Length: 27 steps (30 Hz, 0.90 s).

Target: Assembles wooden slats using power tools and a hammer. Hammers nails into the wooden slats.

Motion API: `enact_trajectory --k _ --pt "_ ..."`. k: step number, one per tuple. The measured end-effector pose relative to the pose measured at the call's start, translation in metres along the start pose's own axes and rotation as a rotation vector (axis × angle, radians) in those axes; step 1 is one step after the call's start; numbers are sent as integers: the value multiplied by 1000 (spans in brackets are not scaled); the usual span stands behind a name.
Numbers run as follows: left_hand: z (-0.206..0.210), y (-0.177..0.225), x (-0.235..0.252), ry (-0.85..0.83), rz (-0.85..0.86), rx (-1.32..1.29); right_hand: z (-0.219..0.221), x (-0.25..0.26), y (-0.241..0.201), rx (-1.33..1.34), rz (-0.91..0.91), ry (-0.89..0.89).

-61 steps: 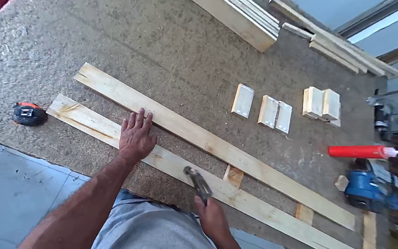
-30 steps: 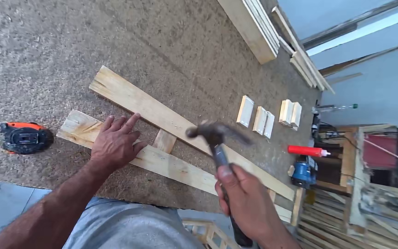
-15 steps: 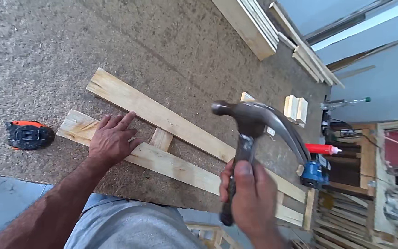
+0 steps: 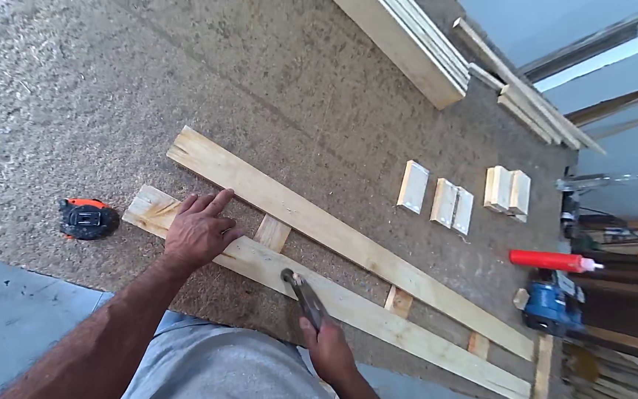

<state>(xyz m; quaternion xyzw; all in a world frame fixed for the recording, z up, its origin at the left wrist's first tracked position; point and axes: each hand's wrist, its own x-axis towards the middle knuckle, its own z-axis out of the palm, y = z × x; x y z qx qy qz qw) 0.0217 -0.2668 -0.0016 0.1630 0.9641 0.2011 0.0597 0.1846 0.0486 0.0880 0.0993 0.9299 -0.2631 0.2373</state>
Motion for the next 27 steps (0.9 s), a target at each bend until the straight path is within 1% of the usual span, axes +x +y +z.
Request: enact_trajectory --k 1,2,3,5,6,7,8,9,11,12,13,15,16,17,18,19,20,21,22,23,24,25,26,27 --pt "0 0 0 -1 0 -3 -4 3 -4 -58 84 -99" --pt "0 0 0 -2 -2 -8 -11 4 -10 -89 75 -96" --pt "0 0 1 1 -10 -13 -16 2 -14 -105 -9 -8" --pt "1 0 -2 5 -13 -30 -11 -7 -13 -60 -187 189" --pt "2 -1 -1 14 -7 -33 -8 -7 -12 -38 -185 188" --pt "3 -1 0 22 -1 -32 -8 -3 -17 -33 -100 100" --pt "3 -1 0 24 -2 -29 -17 7 -29 -44 51 -75" --pt "3 -1 1 24 -6 -33 -30 19 -46 -63 126 -198" --pt "1 -4 3 35 -5 -41 -64 44 -90 -55 89 -275" --pt "1 -3 1 29 -6 -49 -80 51 -113 -24 40 -256" --pt "1 -2 1 23 -10 -58 -91 56 -129 40 -12 -201" --pt "2 -1 3 24 -16 -69 -98 61 -149 184 -94 -79" --pt "2 -1 2 28 -20 -72 -95 61 -152 228 -100 -68" --pt "2 -2 3 30 -22 -76 -89 62 -149 204 -57 -116" --pt "3 -3 3 30 -24 -76 -85 62 -142 110 49 -241" --pt "4 -3 3 36 -24 -74 -85 65 -137 0 195 -414" --pt "5 -2 2 47 -22 -72 -88 66 -136 -60 313 -541" --pt "6 -2 3 52 -16 -70 -97 66 -141 -69 377 -603" --pt "6 -3 4 55 -14 -71 -110 67 -150 -45 376 -611" --pt "6 -3 3 57 -13 -78 -122 66 -161 4 316 -559" --pt "6 -2 3 56 -9 -84 -131 63 -171 74 225 -451" --pt "6 -2 3 56 -8 -88 -136 61 -178 153 124 -306" --pt "5 -1 2 60 -9 -88 -134 59 -179 230 25 -160" --pt "6 -1 2 61 -8 -89 -127 58 -176 284 -54 -51"
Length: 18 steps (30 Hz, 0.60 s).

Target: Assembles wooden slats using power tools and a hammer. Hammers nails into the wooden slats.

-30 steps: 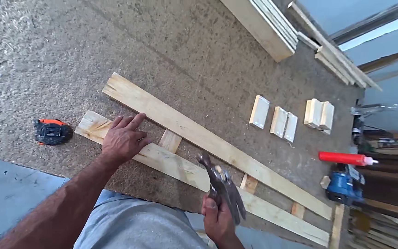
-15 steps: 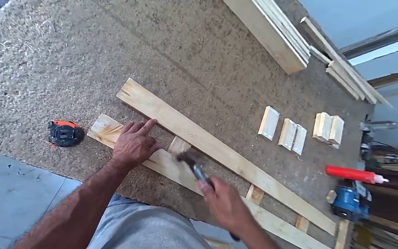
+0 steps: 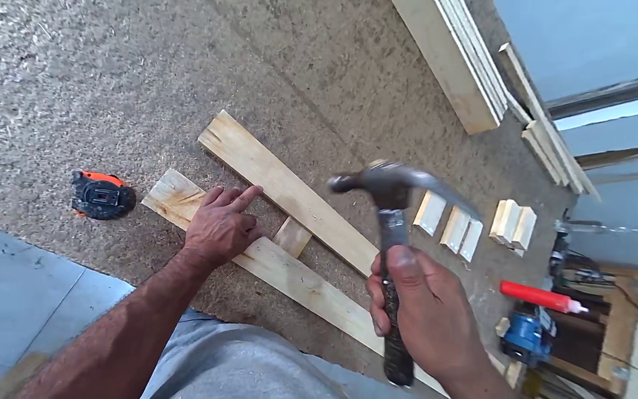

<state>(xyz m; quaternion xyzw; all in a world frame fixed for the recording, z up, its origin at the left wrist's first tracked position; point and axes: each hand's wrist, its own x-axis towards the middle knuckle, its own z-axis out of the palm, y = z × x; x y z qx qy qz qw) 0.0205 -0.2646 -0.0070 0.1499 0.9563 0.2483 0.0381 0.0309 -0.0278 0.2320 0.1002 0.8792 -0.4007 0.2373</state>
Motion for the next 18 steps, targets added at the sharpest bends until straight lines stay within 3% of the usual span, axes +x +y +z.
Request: enact_trajectory --k 2,4,6,8,10,12,13,16,18 --pt "-1 -1 0 -1 -1 2 18 -2 30 -55 -7 -36" --pt "0 -1 -1 6 0 6 28 -3 62 -256 323 -307" --pt "1 0 1 10 -1 5 22 2 58 -268 531 -421" --pt "-1 -1 -1 13 -7 -10 4 4 27 -192 446 -372" --pt "-1 1 -2 16 8 -18 -4 -1 9 -59 241 -141" --pt "-2 2 -2 19 1 -12 8 -5 16 31 63 44" --pt "-2 2 -2 19 -4 -9 19 -7 30 8 48 33" --pt "1 1 -5 20 -15 6 35 -12 72 -227 461 -361" --pt "1 1 -3 23 -10 17 23 -8 61 -192 561 -433"
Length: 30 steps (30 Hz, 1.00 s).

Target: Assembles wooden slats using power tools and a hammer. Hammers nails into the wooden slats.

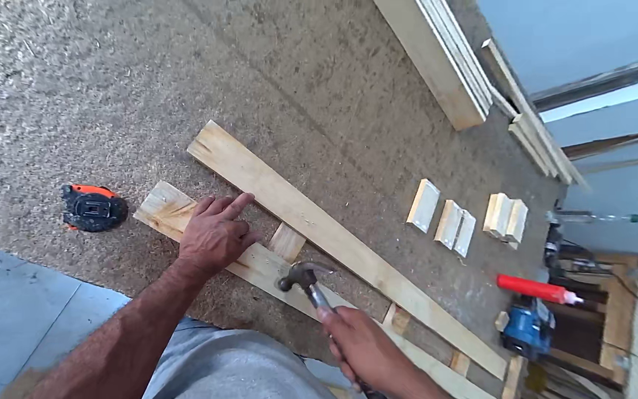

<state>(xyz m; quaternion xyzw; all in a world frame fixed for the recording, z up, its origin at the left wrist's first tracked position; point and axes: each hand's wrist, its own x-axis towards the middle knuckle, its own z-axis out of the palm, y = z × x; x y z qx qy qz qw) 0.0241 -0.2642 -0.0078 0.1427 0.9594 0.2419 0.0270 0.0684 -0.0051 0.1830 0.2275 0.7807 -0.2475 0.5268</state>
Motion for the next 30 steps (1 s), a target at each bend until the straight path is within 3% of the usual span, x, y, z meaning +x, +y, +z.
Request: enact_trajectory --k 4,6,8,9,12,14,16,20,22,23,24,26,27,30 --pt "-1 2 0 -5 -8 1 -37 -43 -34 338 -470 295" --pt "-1 2 0 4 -5 4 -32 -43 -34 479 -715 439" --pt "-1 1 2 17 -2 4 -4 -15 -11 467 -796 447" --pt "-1 1 2 13 -4 4 15 4 11 332 -714 407" --pt "0 3 0 9 -4 3 40 21 55 -184 -200 90" --pt "-1 1 2 17 -11 13 30 8 53 -268 -154 20" --pt "-1 3 1 6 -4 11 21 -14 40 -149 -328 206" --pt "1 2 3 19 -13 19 4 -33 -13 373 -944 608" --pt "1 1 2 24 -13 19 21 -8 3 459 -1124 679" --pt "0 2 2 18 -12 15 37 12 28 352 -1076 701" --pt "-1 2 2 13 -10 6 51 31 55 146 -918 679" --pt "-2 4 0 15 -11 1 64 46 79 -269 -466 435" --pt "-2 5 1 18 -7 1 65 46 80 -382 -393 395" --pt "-1 2 3 21 -26 9 53 24 61 -345 -648 653"
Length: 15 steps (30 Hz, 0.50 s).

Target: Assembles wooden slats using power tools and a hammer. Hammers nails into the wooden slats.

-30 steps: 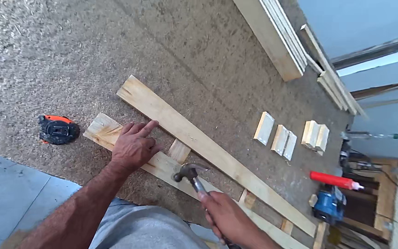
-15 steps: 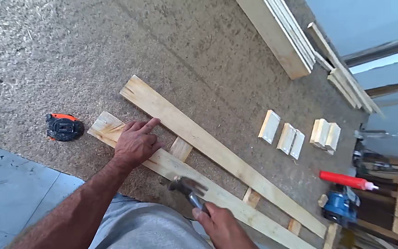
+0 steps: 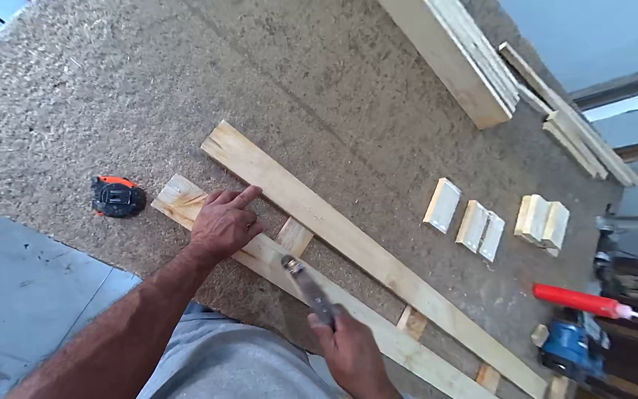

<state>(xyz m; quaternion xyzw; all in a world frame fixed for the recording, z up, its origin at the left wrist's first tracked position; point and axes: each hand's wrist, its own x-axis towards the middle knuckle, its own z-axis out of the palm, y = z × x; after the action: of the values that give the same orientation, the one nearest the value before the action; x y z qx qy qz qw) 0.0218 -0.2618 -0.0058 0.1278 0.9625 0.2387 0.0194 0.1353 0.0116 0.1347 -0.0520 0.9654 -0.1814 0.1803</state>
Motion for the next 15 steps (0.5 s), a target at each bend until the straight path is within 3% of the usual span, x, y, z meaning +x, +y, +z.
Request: enact_trajectory --k 2,4,5,7,9,12,15 --pt "1 1 1 8 0 -9 -2 3 -3 231 -100 235" --pt "2 1 0 20 -3 -4 21 0 10 360 -84 229" --pt "3 1 -1 23 -1 -4 27 -3 16 275 -8 114" --pt "4 0 0 35 7 -1 18 5 13 95 246 -307" --pt "4 0 1 34 8 5 -10 22 -2 166 339 -443" --pt "2 1 0 13 5 -13 -63 51 -47 343 192 -255" --pt "2 1 0 26 0 -23 -77 68 -75 520 62 -36"
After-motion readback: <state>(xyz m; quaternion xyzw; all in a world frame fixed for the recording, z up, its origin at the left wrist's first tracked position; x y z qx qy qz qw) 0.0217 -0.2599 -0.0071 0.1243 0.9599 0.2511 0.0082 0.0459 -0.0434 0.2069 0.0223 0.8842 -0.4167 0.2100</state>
